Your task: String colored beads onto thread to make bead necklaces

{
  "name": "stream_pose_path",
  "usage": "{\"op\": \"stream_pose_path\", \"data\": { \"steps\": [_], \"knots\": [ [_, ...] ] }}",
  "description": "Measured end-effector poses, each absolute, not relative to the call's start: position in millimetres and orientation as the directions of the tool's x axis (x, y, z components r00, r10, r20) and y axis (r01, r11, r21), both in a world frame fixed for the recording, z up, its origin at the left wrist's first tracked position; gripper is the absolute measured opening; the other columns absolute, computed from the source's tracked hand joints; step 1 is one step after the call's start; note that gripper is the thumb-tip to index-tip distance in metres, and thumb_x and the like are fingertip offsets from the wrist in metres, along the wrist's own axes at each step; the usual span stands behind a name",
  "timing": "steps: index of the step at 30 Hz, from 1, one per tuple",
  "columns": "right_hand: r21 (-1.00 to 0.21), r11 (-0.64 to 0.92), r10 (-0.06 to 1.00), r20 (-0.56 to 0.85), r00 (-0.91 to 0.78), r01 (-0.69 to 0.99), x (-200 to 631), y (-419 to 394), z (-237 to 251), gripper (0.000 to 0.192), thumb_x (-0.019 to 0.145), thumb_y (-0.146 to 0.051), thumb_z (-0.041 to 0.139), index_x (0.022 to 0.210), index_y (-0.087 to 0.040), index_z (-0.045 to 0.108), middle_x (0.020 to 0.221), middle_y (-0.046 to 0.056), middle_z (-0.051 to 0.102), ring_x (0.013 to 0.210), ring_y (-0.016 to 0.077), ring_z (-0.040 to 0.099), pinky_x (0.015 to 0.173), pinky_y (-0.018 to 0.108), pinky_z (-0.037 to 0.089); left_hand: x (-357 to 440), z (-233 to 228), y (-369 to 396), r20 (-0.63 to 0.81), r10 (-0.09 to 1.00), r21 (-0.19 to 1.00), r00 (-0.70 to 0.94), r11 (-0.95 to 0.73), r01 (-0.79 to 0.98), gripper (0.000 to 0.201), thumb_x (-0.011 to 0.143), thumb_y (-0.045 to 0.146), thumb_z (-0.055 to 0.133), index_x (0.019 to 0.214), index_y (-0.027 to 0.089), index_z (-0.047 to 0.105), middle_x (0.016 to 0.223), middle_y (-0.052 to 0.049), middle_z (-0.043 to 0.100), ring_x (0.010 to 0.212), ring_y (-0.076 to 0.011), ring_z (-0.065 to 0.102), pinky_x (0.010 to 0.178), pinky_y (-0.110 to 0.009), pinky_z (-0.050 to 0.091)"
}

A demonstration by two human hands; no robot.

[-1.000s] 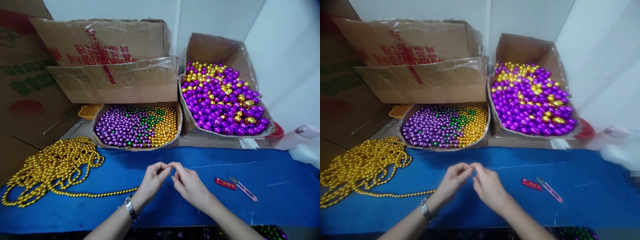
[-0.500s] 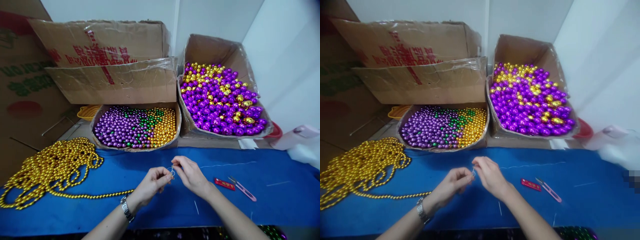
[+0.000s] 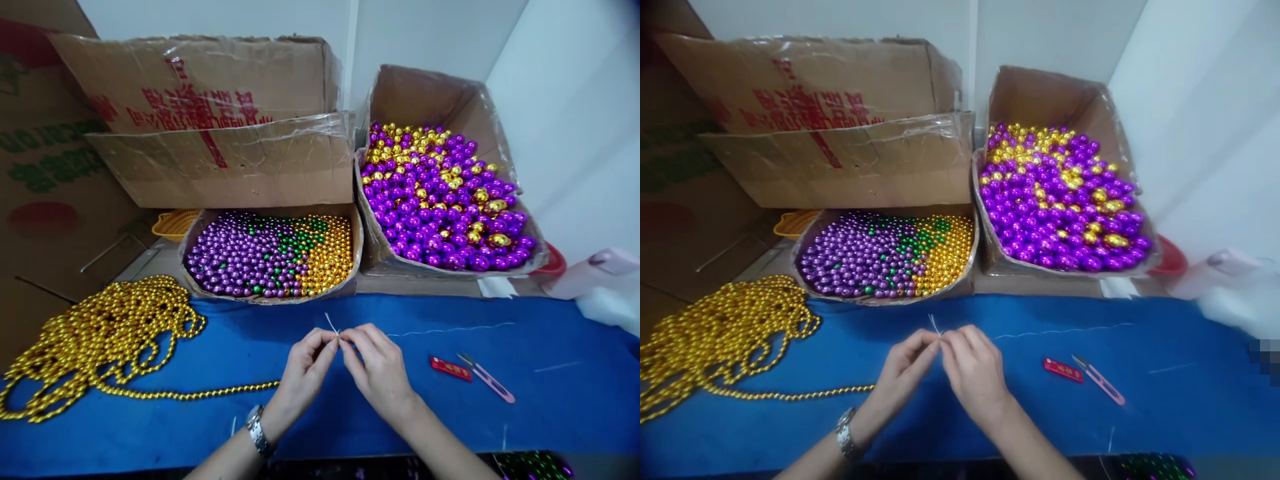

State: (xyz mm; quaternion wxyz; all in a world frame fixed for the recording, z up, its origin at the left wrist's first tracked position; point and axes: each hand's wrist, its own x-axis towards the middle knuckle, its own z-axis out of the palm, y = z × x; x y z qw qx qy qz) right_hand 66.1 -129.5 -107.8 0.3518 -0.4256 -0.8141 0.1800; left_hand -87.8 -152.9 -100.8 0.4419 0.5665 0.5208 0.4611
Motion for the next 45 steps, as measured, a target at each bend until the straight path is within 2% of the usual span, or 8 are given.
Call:
{"op": "stream_pose_path", "data": {
  "steps": [8, 14, 25, 29, 32, 35, 40, 45],
  "knots": [
    [-0.79, 0.386, 0.92, 0.293, -0.26, 0.477, 53.1, -131.3, -108.6, 0.019, 0.088, -0.023, 0.047, 0.088, -0.02, 0.065, 0.085, 0.008, 0.061, 0.083, 0.0214, 0.055, 0.077, 0.034, 0.038, -83.6, -108.6, -153.5, 0.249, 0.968, 0.874, -0.006, -0.223, 0.431, 0.016, 0.09, 0.023, 0.046, 0.087, 0.016, 0.06, 0.082, -0.004, 0.059, 0.076, -0.0153, 0.055, 0.071, -0.026, 0.042],
    [-0.988, 0.108, 0.981, 0.089, -0.172, 0.107, 55.2, -119.4, -108.6, 0.017, 0.088, -0.03, 0.044, 0.082, -0.019, 0.054, 0.072, 0.002, 0.053, 0.059, 0.0125, 0.05, 0.056, 0.025, 0.041, -84.0, -108.8, -147.4, -0.002, 1.0, 0.98, -0.028, 0.008, 0.197, 0.024, 0.088, 0.034, 0.05, 0.076, 0.015, 0.056, 0.071, -0.001, 0.056, 0.065, -0.0131, 0.048, 0.06, -0.023, 0.039],
    [-0.887, -0.097, 0.991, -0.042, -0.13, -0.452, 63.9, -113.3, -78.4, 0.016, 0.089, -0.038, 0.048, 0.093, -0.024, 0.041, 0.092, 0.001, 0.056, 0.06, 0.0088, 0.052, 0.058, 0.025, 0.049, -113.9, -99.5, -142.3, -0.064, 0.965, 0.938, 0.254, -0.029, 0.346, 0.029, 0.09, 0.039, 0.042, 0.089, 0.016, 0.06, 0.083, -0.002, 0.061, 0.076, -0.0162, 0.053, 0.07, -0.025, 0.041],
    [-0.957, 0.262, 0.963, 0.267, -0.025, -0.123, 65.1, -112.3, -79.3, 0.012, 0.097, -0.029, 0.028, 0.093, -0.024, 0.038, 0.076, -0.002, 0.048, 0.069, 0.0117, 0.057, 0.08, 0.038, 0.053, -126.7, -102.0, -146.1, -0.099, 0.954, 0.912, 0.283, -0.027, 0.41, 0.028, 0.089, 0.039, 0.045, 0.095, 0.017, 0.061, 0.085, -0.002, 0.062, 0.076, -0.0164, 0.055, 0.069, -0.024, 0.041],
    [-0.846, 0.467, 0.883, 0.435, -0.176, 0.256, 60.3, -116.9, -92.3, 0.013, 0.096, -0.023, 0.035, 0.107, -0.022, 0.042, 0.079, 0.0, 0.053, 0.071, 0.0138, 0.059, 0.084, 0.04, 0.051, -128.9, -103.5, -148.3, -0.128, 0.947, 0.93, 0.295, 0.011, 0.367, 0.027, 0.09, 0.038, 0.045, 0.095, 0.015, 0.059, 0.08, -0.002, 0.06, 0.069, -0.0146, 0.053, 0.062, -0.023, 0.04],
    [-0.717, 0.602, 0.787, 0.458, -0.413, 0.352, 55.3, -120.9, -106.3, 0.034, 0.088, -0.017, 0.049, 0.121, -0.019, 0.047, 0.08, 0.002, 0.058, 0.075, 0.0172, 0.06, 0.095, 0.049, 0.044, -128.9, -100.0, -149.3, -0.119, 0.94, 0.939, 0.319, 0.003, 0.344, 0.026, 0.089, 0.036, 0.045, 0.092, 0.015, 0.06, 0.079, -0.002, 0.06, 0.068, -0.0135, 0.05, 0.06, -0.022, 0.039],
    [-0.138, 0.804, 0.58, 0.399, -0.71, 0.579, 60.9, -116.3, -114.0, 0.034, 0.087, -0.005, 0.041, 0.115, -0.013, 0.058, 0.076, 0.004, 0.056, 0.077, 0.0196, 0.057, 0.106, 0.054, 0.032, -131.4, -90.4, -150.7, -0.134, 0.934, 0.93, 0.331, 0.003, 0.368, 0.025, 0.088, 0.037, 0.048, 0.089, 0.015, 0.06, 0.074, 0.0, 0.056, 0.064, -0.012, 0.046, 0.058, -0.021, 0.037],
    [-0.135, 0.822, 0.56, 0.371, -0.741, 0.553, 76.5, -112.3, -107.9, 0.044, 0.087, -0.006, 0.039, 0.131, -0.012, 0.044, 0.082, 0.004, 0.059, 0.082, 0.0182, 0.06, 0.105, 0.047, 0.038, -134.0, -87.7, -150.4, -0.165, 0.918, 0.922, 0.361, 0.013, 0.386, 0.024, 0.088, 0.035, 0.047, 0.092, 0.015, 0.06, 0.073, 0.001, 0.056, 0.062, -0.0114, 0.045, 0.057, -0.021, 0.036]
  ]
}}
